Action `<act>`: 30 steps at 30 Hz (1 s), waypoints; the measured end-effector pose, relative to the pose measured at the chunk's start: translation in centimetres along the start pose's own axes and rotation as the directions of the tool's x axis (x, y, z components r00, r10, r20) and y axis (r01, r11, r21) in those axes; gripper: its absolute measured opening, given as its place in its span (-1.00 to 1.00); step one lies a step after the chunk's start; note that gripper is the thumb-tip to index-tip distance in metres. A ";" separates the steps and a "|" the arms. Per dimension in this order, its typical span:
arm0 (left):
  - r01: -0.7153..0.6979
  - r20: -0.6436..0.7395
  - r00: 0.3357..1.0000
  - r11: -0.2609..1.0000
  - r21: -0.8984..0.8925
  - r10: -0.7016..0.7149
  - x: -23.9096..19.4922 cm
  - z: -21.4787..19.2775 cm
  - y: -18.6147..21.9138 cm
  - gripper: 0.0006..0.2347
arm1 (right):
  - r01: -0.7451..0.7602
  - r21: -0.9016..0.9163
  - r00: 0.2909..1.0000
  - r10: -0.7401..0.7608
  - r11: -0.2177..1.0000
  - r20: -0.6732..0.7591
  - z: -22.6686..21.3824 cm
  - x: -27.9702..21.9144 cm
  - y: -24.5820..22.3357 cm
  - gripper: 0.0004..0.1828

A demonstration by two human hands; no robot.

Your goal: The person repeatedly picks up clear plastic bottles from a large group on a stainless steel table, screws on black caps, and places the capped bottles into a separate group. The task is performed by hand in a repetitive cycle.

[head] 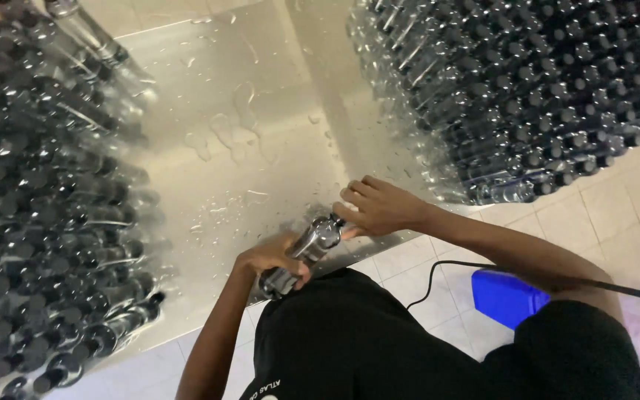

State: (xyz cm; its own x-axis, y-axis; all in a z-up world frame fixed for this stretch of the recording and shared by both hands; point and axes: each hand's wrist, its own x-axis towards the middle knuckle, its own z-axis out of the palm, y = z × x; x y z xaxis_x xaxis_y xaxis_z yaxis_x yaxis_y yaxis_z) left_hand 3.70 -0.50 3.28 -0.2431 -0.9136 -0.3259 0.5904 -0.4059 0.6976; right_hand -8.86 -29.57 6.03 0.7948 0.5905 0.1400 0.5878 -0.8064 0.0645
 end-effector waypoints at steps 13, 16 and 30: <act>0.300 -0.157 0.946 0.950 0.092 -0.283 7.3 1.2 6.0 -0.56 | -0.734 0.556 0.637 0.679 0.390 0.365 8.1 -8.0 1.7 -0.34; 0.446 -0.460 0.888 0.256 0.857 -0.007 15.0 -3.4 -1.8 -0.16 | -0.688 0.569 0.719 0.529 0.450 0.451 18.8 -13.5 2.3 -0.61; 0.368 -0.008 0.822 -0.520 0.771 0.570 24.9 -2.4 -2.0 -0.57 | -0.563 0.583 0.186 0.598 -0.586 0.780 6.4 -16.4 3.7 -0.40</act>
